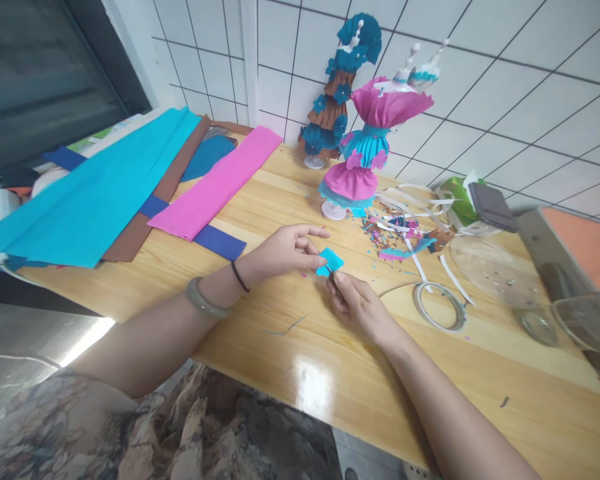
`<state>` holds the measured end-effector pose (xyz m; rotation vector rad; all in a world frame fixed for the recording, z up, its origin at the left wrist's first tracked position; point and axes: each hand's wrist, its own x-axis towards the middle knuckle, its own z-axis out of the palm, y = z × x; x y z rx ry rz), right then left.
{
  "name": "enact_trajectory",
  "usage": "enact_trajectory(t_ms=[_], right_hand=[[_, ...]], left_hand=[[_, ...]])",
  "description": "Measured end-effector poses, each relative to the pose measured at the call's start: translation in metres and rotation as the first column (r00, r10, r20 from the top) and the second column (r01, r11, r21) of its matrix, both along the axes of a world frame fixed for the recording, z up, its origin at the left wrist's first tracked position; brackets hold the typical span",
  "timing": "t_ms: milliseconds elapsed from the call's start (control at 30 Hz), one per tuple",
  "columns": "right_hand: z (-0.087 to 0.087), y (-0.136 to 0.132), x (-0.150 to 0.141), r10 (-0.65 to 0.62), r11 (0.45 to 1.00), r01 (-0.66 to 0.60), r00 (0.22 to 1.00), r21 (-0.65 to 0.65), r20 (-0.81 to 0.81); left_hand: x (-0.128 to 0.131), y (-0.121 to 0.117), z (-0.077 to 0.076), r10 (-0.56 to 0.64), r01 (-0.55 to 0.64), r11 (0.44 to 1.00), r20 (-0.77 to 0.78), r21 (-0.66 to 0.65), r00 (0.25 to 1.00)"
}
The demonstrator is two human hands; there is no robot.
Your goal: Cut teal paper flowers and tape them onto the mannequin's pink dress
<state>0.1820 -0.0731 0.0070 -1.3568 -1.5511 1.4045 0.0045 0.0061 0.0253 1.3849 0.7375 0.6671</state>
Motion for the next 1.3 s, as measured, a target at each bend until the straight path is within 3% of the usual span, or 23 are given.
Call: enact_trajectory(t_ms=[1300], right_hand=[[0.0001, -0.0019, 0.0004, -0.007, 1.0, 0.006, 0.999, -0.012, -0.046]], left_hand=[[-0.0003, 0.0022, -0.0045, -0.058, 0.058, 0.998, 0.026, -0.008, 0.998]])
